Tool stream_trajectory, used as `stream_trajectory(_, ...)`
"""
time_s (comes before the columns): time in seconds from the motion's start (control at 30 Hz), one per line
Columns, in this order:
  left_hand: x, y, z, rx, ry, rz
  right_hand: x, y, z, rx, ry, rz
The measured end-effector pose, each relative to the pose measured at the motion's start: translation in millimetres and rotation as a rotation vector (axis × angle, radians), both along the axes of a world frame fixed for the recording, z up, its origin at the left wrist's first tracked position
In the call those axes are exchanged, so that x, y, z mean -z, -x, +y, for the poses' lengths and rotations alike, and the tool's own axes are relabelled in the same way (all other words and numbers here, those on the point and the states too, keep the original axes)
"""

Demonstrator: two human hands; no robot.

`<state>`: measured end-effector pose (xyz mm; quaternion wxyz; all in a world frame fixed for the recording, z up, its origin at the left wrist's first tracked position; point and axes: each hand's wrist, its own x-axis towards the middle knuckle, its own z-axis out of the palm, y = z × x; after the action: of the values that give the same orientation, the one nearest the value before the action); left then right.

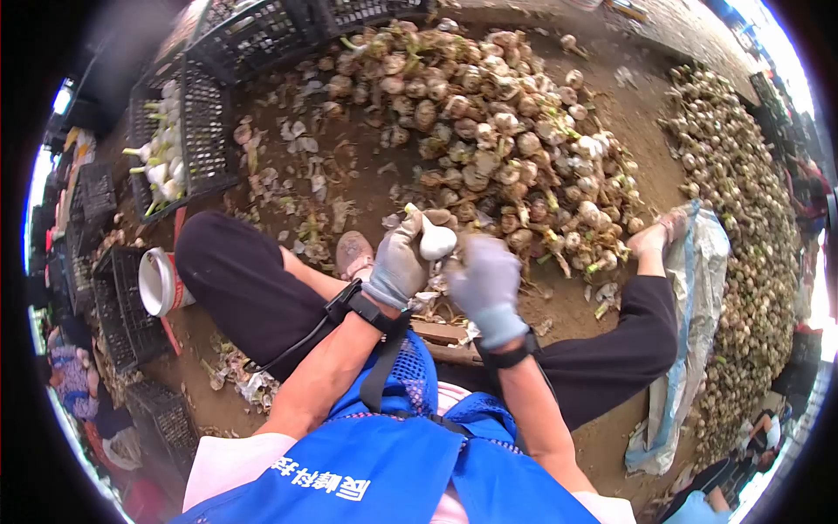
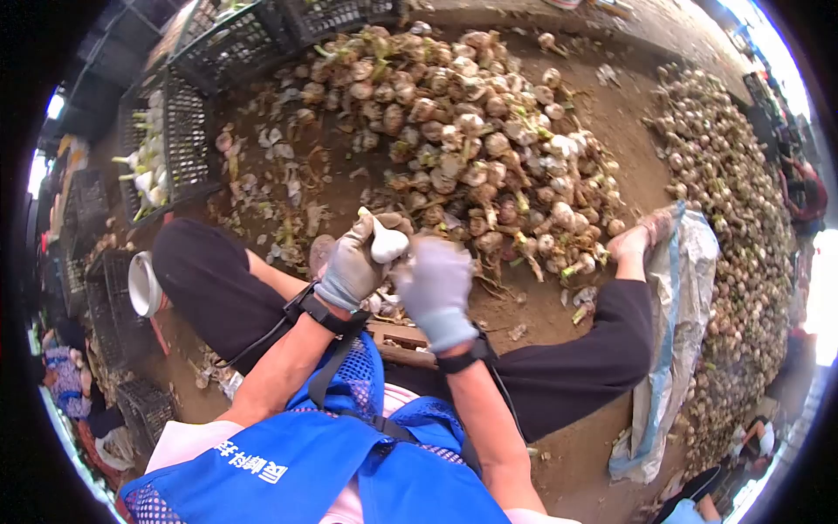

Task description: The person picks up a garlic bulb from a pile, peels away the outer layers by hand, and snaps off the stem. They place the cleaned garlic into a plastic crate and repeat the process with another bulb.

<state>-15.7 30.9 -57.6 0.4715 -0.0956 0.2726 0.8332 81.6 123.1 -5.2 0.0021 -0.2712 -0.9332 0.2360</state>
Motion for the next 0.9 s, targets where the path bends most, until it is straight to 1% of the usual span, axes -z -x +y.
stream_trajectory(0.03, 10, -2, -1, 0.035, 0.045, 0.055, -3, 10, -10, -0.047, -0.085, -0.257)
stream_trajectory(0.07, 10, 0, -3, 0.016, 0.094, 0.019, 6, 12, -13, -0.095, 0.101, -0.402)
stream_trajectory(0.1, 26, 5, -7, -0.080, -0.111, -0.251, 25, 12, -12, -0.152, 0.291, -0.538)
stream_trajectory(0.17, 9, 12, -10, -0.109, -0.098, -0.341, 96, -19, -25, -0.319, 0.526, -0.538)
stream_trajectory(0.2, 10, 16, -12, -0.131, -0.110, -0.338, 79, -23, -24, -0.389, 0.486, -0.567)
stream_trajectory(0.23, 12, 17, -12, -0.151, -0.121, -0.338, 64, -18, -21, -0.315, 0.397, -0.659)
stream_trajectory(0.27, 19, 18, -14, -0.142, -0.102, -0.318, 72, -20, -13, -0.146, 0.398, -0.274)
stream_trajectory(0.3, 22, 16, -14, -0.132, -0.076, -0.257, 64, -16, -8, 0.040, 0.389, 0.106)
stream_trajectory(0.33, 29, 15, -15, -0.111, -0.084, -0.283, 56, -9, 0, 0.046, 0.379, 0.199)
stream_trajectory(0.37, 34, 12, -12, -0.080, -0.097, -0.313, 32, 6, 10, 0.061, 0.359, 0.292)
stream_trajectory(0.4, 36, 7, -8, -0.056, 0.021, -0.191, 40, 12, 6, -0.060, 0.343, 0.189)
stream_trajectory(0.43, 38, 5, -5, -0.028, 0.130, -0.067, 45, 16, 1, -0.065, 0.526, 0.042)
stream_trajectory(0.47, 46, 13, -11, -0.014, 0.074, -0.199, 49, 15, 4, -0.114, 0.693, -0.141)
stream_trajectory(0.5, 33, 18, -15, -0.096, 0.216, -0.317, 56, 14, 7, -0.183, 0.860, -0.323)
stream_trajectory(0.57, 7, 25, -17, -0.179, 0.142, -0.420, 91, -13, 25, -0.488, 0.539, 0.095)
stream_trajectory(0.6, 48, 27, -31, -0.319, 0.094, -0.364, 97, -20, 36, -0.091, 0.479, 0.093)
stream_trajectory(0.63, 105, 28, -46, -0.448, 0.048, -0.314, 74, -12, 50, 0.164, 0.202, -0.014)
stream_trajectory(0.67, 129, 33, -53, -0.402, 0.076, -0.395, 66, -6, 75, 0.281, 0.067, -0.257)
stream_trajectory(0.7, 138, 43, -54, -0.329, 0.102, -0.490, 76, -14, 93, 0.456, -0.095, -0.107)
stream_trajectory(0.73, 100, 65, -45, -0.332, 0.104, -0.547, 100, -31, 113, 0.500, -0.198, -0.107)
stream_trajectory(0.77, 48, 95, -31, -0.322, 0.103, -0.620, 120, -39, 128, 0.553, -0.309, -0.121)
stream_trajectory(0.8, 21, 130, -30, -0.333, -0.045, -0.457, 123, -39, 136, 0.534, -0.157, -0.246)
stream_trajectory(0.83, -42, 157, -19, -0.463, -0.038, -0.261, 127, -44, 141, 0.515, -0.006, -0.382)
stream_trajectory(0.87, -86, 190, -12, -0.573, -0.026, -0.124, 146, -50, 143, 0.445, -0.002, -0.337)
stream_trajectory(0.9, -120, 217, -17, -0.567, -0.148, 0.155, 179, -59, 150, 0.348, -0.109, -0.338)
